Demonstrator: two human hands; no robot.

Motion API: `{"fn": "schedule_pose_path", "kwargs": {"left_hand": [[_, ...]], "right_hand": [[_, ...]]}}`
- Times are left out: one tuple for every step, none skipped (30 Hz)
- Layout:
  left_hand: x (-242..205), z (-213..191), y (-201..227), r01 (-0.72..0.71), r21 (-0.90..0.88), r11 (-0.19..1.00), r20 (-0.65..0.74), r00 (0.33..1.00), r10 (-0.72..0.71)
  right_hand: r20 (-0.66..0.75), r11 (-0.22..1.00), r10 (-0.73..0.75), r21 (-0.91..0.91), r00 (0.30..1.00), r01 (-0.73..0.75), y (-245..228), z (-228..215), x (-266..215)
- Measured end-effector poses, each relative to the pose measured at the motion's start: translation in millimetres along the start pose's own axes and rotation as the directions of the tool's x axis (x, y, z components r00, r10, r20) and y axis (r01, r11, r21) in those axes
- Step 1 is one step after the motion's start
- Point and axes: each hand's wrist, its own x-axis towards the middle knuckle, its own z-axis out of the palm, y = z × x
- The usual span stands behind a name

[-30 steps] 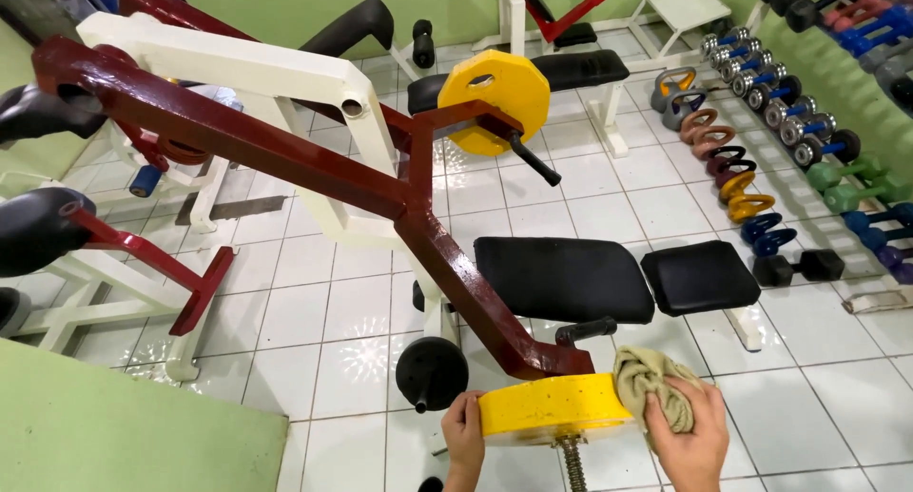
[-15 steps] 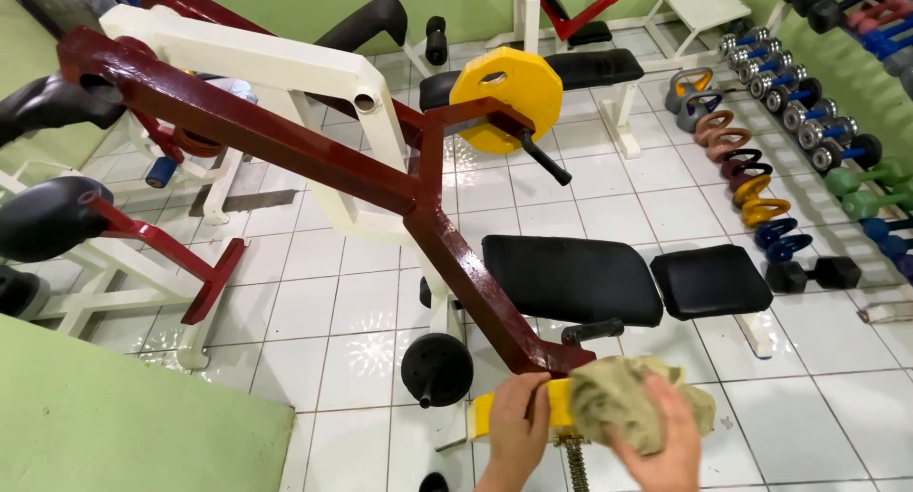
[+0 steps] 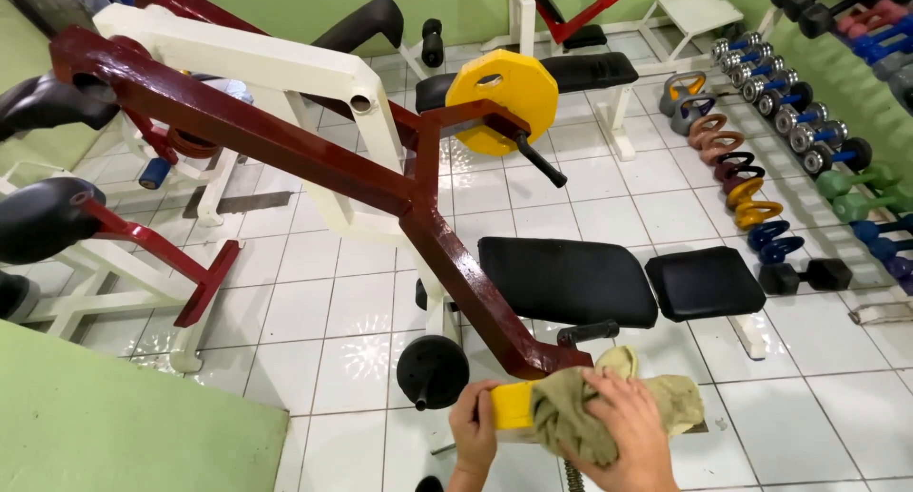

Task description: The person is wiping down various weight machines and gym equipment with a cloth.

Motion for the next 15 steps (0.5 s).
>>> {"fn": "schedule_pose_path", "kwargs": {"left_hand": [[-2.3, -4.4, -9.0, 0.064, -0.025, 0.998, -0.017, 0.998, -0.064], [-6.6, -6.9, -18.9, 0.063, -0.024, 0.998, -0.016, 0.998, -0.063], [-10.8, -9.5, -28.7, 0.184, -0.018, 0.983, -0.042, 0.982, -0.185], [-11.7, -12.2, -39.0, 0.299, -0.015, 0.954, -0.071, 0.952, -0.299], [-6.0, -12.5, -37.8, 0.293, -0.014, 0.956, -0.072, 0.953, -0.294], [-6.9, -13.0, -35.1, 0.334, -0.008, 0.942, -0.055, 0.941, -0.334], [-8.0, -13.3, -32.7, 0.374, -0.002, 0.927, -0.037, 0.927, -0.374], [-4.9, -13.7, -26.4, 0.374, 0.001, 0.927, -0.036, 0.927, -0.374], [-1.8, -14.1, -20.2, 0.386, 0.067, 0.92, -0.029, 0.922, -0.385], [0.5, -14.0, -13.9, 0.397, 0.132, 0.908, -0.023, 0.917, -0.398], [1.9, -12.5, -1.4, 0.398, 0.133, 0.908, -0.021, 0.917, -0.399], [4.7, -10.0, 11.3, 0.312, 0.17, 0.935, 0.006, 0.948, -0.318], [7.4, -7.5, 24.1, 0.223, 0.204, 0.953, 0.035, 0.971, -0.235], [11.2, 1.7, 38.7, 0.226, 0.203, 0.953, 0.034, 0.971, -0.237], [14.9, 10.8, 52.8, 0.141, 0.139, 0.98, 0.089, 0.984, -0.154]], "right_hand": [[0.042, 0.999, -0.038, 0.01, 0.998, 0.037, -1.5, 1.3, -2.4], [0.041, 0.999, -0.037, 0.01, 0.998, 0.037, 14.2, 3.1, -10.6], [-0.018, 0.999, -0.04, 0.034, 0.999, 0.04, 29.7, 4.9, -18.7], [-0.08, 0.997, -0.044, 0.057, 0.996, 0.049, 45.6, 8.0, -24.0], [-0.085, 0.997, -0.047, 0.058, 0.995, 0.052, 46.4, 1.1, -19.7], [-0.102, 0.992, 0.091, 0.096, 0.991, -0.081, 46.8, -8.5, -20.1], [-0.114, 0.968, 0.227, 0.135, 0.967, -0.211, 47.4, -17.9, -20.6], [-0.115, 0.967, 0.229, 0.136, 0.967, -0.213, 44.8, -12.2, -19.4], [-0.131, 0.978, 0.192, 0.107, 0.973, -0.178, 42.2, -6.4, -18.2], [-0.145, 0.987, 0.154, 0.075, 0.977, -0.144, 39.9, -1.1, -17.5], [-0.144, 0.986, 0.156, 0.075, 0.977, -0.147, 24.5, 1.1, -10.5], [-0.122, 0.997, 0.068, -0.026, 0.99, -0.072, 9.9, 2.9, -1.6], [-0.09, 0.992, -0.018, -0.125, 0.996, 0.007, -4.7, 4.7, 7.2], [-0.087, 0.992, -0.018, -0.125, 0.996, 0.007, -14.3, 8.9, 10.7], [-0.05, 0.997, -0.011, -0.075, 0.999, 0.007, -23.8, 13.4, 14.1]]}}
